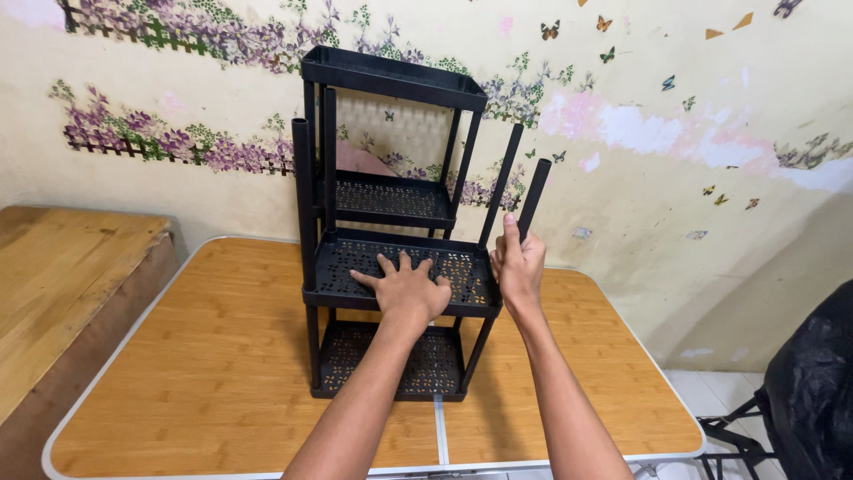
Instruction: The person assembles a black three-tier storage shelf on a wooden table. They insert vertical poles into the shelf trays, align and stack the tiers, and adjust the structure to ensure stability. The process is performed by hand without tools.
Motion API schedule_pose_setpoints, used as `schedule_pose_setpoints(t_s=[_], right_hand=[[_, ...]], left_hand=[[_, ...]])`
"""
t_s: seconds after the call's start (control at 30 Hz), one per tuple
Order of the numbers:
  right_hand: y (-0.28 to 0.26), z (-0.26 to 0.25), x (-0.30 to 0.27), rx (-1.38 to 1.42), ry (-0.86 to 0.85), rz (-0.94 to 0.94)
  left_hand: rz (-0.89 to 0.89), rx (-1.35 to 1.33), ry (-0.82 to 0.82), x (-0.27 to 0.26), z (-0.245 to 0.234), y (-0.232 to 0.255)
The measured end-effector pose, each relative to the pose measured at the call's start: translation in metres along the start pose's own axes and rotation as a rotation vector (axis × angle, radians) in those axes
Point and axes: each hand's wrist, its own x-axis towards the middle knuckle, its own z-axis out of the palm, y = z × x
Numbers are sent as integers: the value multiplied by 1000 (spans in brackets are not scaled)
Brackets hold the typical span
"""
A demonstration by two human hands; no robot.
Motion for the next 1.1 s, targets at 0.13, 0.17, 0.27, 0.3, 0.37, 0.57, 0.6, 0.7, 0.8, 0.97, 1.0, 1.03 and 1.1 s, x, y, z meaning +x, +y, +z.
schedule_pose_setpoints(t_s=[0.13, 0.17, 0.27, 0.3, 0.37, 0.57, 0.6, 0.7, 0.8, 0.97, 1.0, 1.03, 1.1], right_hand=[[3, -11, 4, 59, -107, 4], [5, -12, 5, 83, -115, 11], [8, -10, 5, 104, -77, 25], [7, -8, 5, 102, -54, 32], [2, -4, 5, 41, 0, 40], [-50, 10, 39, 68, 74, -13], [-60, 13, 49, 69, 68, -26], [-81, 18, 70, -13, 75, -30], [-85, 22, 72, -80, 97, -58], [-65, 30, 65, -113, 293, -328], [-62, 32, 66, -126, 322, -375], [-59, 34, 66, -138, 349, -421], [-55, 36, 64, -82, 410, -240]], left_hand=[[0, 5, 2, 0, -1, -2], [-1, 4, -1, 0, -1, -2], [-3, -12, 3, 1, 0, -1], [-4, -12, 12, 2, 1, 0], [-3, -7, 34, 3, 1, 1], [-5, 0, 8, 6, 2, 2], [-10, 5, 4, 4, 4, 0], [-11, 10, 5, 5, 3, 2], [-15, 1, 4, 5, 0, 1], [-5, 4, 15, 5, 3, 1], [-3, 0, 16, 5, 3, 1], [-3, -4, 17, 5, 3, 0], [-4, -6, 17, 5, 3, 0]])
